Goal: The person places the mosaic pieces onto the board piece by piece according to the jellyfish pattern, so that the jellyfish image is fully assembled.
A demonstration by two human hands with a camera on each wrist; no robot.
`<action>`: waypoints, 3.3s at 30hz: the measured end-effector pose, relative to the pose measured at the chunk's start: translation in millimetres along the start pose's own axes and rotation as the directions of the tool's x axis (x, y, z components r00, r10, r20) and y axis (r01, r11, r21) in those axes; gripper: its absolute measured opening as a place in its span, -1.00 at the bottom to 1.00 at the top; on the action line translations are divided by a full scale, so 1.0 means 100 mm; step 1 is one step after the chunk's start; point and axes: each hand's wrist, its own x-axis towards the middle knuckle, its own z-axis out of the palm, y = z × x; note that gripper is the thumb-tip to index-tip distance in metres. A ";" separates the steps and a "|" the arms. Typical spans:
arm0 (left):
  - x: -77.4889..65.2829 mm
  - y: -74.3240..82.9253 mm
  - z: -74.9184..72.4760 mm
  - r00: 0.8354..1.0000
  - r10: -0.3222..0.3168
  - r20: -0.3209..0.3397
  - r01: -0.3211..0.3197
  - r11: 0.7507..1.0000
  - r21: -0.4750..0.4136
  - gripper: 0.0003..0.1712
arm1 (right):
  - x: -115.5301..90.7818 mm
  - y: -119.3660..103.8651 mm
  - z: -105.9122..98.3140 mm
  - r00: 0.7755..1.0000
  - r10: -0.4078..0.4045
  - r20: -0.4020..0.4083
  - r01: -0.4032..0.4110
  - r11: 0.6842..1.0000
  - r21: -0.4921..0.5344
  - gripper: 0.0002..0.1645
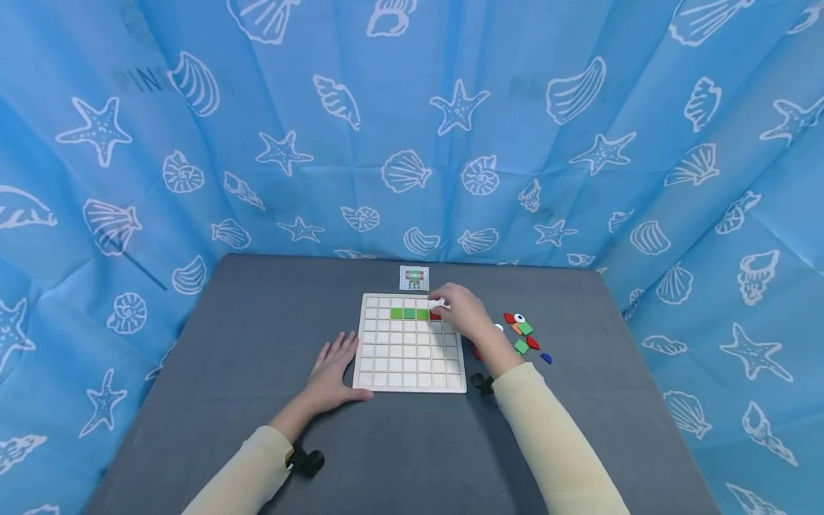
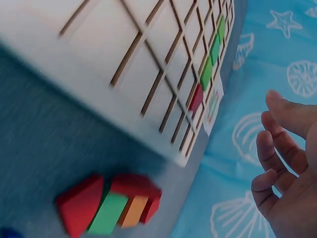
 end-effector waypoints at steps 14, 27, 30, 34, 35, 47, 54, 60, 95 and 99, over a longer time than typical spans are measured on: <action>0.00 0.02 -0.02 1.000 -0.001 -0.003 0.001 1.000 -0.006 0.46 | -0.40 0.45 -0.16 0.992 0.079 -0.094 -0.071 0.994 0.087 -0.67; -0.01 0.02 -0.01 1.000 -0.003 0.006 0.003 1.000 0.008 0.46 | -0.69 0.70 -0.02 0.997 0.053 0.052 -0.057 0.995 0.081 -0.75; -0.01 0.03 -0.01 1.000 0.005 -0.003 -0.005 1.000 -0.004 0.46 | -0.70 0.73 0.01 0.993 0.086 0.078 -0.090 0.994 0.058 -0.74; -0.02 0.04 -0.02 1.000 0.001 0.000 -0.001 1.000 -0.013 0.46 | -0.70 0.78 0.01 0.991 0.107 0.083 -0.109 0.994 0.021 -0.75; -0.01 0.04 -0.02 1.000 -0.004 0.006 0.004 1.000 -0.009 0.46 | -0.69 0.78 0.01 0.991 0.111 0.081 -0.112 0.994 0.013 -0.75; -0.01 0.03 -0.04 1.000 -0.006 -0.002 0.006 1.000 -0.001 0.45 | -0.66 0.78 0.01 0.983 0.092 0.158 -0.093 0.996 0.003 -0.64; -0.04 0.03 -0.04 1.000 -0.007 -0.003 0.007 1.000 -0.014 0.45 | -0.61 0.78 0.03 0.980 0.081 0.181 -0.084 0.996 0.011 -0.57; -0.05 0.02 -0.03 1.000 -0.017 0.005 0.017 1.000 -0.010 0.46 | -0.55 0.80 0.02 0.975 0.020 0.223 -0.022 1.000 0.003 -0.62; 0.00 0.02 0.00 1.000 -0.013 0.002 0.013 1.000 0.007 0.48 | -0.16 0.12 -0.14 0.990 -0.139 0.015 0.137 0.988 0.074 -0.68; -0.01 0.02 0.00 1.000 -0.014 0.003 0.014 1.000 0.009 0.49 | -0.06 0.03 -0.07 0.990 -0.142 -0.007 0.142 0.986 0.089 -0.69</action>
